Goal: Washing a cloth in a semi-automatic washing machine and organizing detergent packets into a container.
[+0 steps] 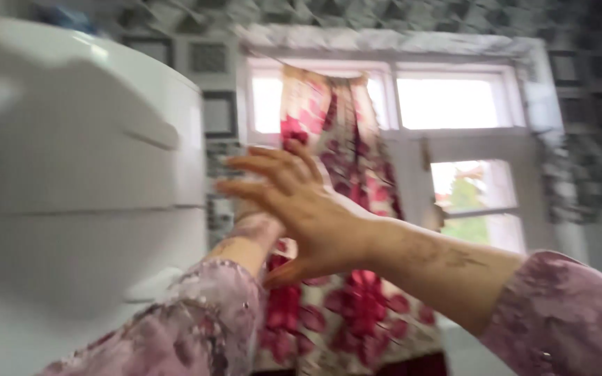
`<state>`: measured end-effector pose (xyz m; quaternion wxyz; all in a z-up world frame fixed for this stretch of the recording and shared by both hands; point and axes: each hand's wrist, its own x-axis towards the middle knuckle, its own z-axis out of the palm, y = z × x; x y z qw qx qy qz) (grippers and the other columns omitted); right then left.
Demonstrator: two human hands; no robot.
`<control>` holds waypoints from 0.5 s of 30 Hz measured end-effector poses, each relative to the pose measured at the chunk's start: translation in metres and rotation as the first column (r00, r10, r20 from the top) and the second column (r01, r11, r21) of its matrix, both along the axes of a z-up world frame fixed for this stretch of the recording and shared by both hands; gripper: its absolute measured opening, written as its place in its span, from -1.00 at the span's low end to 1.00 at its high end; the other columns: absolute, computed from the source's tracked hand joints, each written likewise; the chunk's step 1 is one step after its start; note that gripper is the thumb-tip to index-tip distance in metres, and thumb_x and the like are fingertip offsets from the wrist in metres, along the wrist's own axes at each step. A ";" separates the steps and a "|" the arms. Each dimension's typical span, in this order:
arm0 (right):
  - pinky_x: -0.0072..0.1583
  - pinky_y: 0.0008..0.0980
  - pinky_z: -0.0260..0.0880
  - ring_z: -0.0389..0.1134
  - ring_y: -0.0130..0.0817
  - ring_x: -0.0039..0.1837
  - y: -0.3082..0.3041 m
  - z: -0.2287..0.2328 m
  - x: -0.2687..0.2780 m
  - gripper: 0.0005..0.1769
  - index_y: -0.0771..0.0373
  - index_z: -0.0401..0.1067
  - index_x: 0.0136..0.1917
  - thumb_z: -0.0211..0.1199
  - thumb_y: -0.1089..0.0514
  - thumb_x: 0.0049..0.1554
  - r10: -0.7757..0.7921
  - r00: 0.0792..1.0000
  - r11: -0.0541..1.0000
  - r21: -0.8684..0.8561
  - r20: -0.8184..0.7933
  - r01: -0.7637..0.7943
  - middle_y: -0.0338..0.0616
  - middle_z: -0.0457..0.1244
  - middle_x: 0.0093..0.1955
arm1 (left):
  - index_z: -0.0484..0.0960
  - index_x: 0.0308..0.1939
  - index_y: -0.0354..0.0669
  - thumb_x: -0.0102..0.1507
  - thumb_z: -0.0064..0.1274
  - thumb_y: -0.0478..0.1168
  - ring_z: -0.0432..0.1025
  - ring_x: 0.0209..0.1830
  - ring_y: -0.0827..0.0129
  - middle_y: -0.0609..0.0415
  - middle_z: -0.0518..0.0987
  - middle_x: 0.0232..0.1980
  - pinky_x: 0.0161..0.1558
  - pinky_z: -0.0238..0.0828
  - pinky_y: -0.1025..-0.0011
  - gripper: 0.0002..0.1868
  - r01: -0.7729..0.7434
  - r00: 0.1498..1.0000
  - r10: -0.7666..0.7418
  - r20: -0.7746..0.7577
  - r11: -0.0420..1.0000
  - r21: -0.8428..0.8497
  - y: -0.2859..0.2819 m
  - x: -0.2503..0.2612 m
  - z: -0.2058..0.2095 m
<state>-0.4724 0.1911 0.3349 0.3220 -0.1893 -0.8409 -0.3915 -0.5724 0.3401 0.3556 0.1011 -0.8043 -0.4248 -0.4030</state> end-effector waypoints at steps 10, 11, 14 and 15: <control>0.60 0.43 -0.57 -0.16 0.02 0.67 -0.027 -0.028 0.147 -0.26 -0.12 0.48 0.14 0.63 -0.30 -0.27 -0.203 0.974 0.979 0.028 0.104 0.201 -0.20 0.12 0.49 | 0.53 0.16 0.02 0.27 -0.06 0.02 0.45 0.12 0.08 -0.08 0.51 0.14 0.13 0.38 0.12 -0.59 0.240 0.958 -0.257 -0.127 0.962 -0.132 -0.028 0.219 -0.056; 0.60 0.43 -0.57 -0.16 0.02 0.67 -0.033 -0.027 0.169 -0.26 -0.12 0.48 0.14 0.63 -0.30 -0.27 -0.228 0.968 0.974 0.020 0.105 0.227 -0.20 0.12 0.49 | 0.54 0.14 0.01 0.27 -0.05 0.02 0.46 0.10 0.08 -0.08 0.52 0.11 0.11 0.39 0.12 -0.60 0.263 0.950 -0.282 -0.132 0.955 -0.140 -0.034 0.241 -0.055; 0.56 0.46 -0.54 -0.16 0.04 0.67 -0.049 -0.029 0.237 -0.36 -0.11 0.51 0.07 0.61 -0.30 -0.23 -0.341 0.930 0.939 0.014 0.139 0.343 -0.22 0.13 0.49 | 0.57 0.09 -0.02 0.27 -0.03 0.02 0.48 0.03 0.08 -0.08 0.54 0.05 0.06 0.42 0.13 -0.62 0.328 0.924 -0.352 -0.146 0.930 -0.168 -0.054 0.309 -0.055; 0.56 0.46 -0.52 -0.14 0.04 0.66 -0.053 -0.031 0.262 -0.39 -0.10 0.51 0.07 0.59 -0.26 -0.20 -0.381 0.913 0.923 0.009 0.146 0.384 -0.23 0.14 0.49 | 0.57 0.08 -0.03 0.27 -0.02 0.02 0.49 0.01 0.09 -0.09 0.55 0.03 0.04 0.43 0.13 -0.63 0.347 0.915 -0.374 -0.151 0.921 -0.179 -0.057 0.332 -0.059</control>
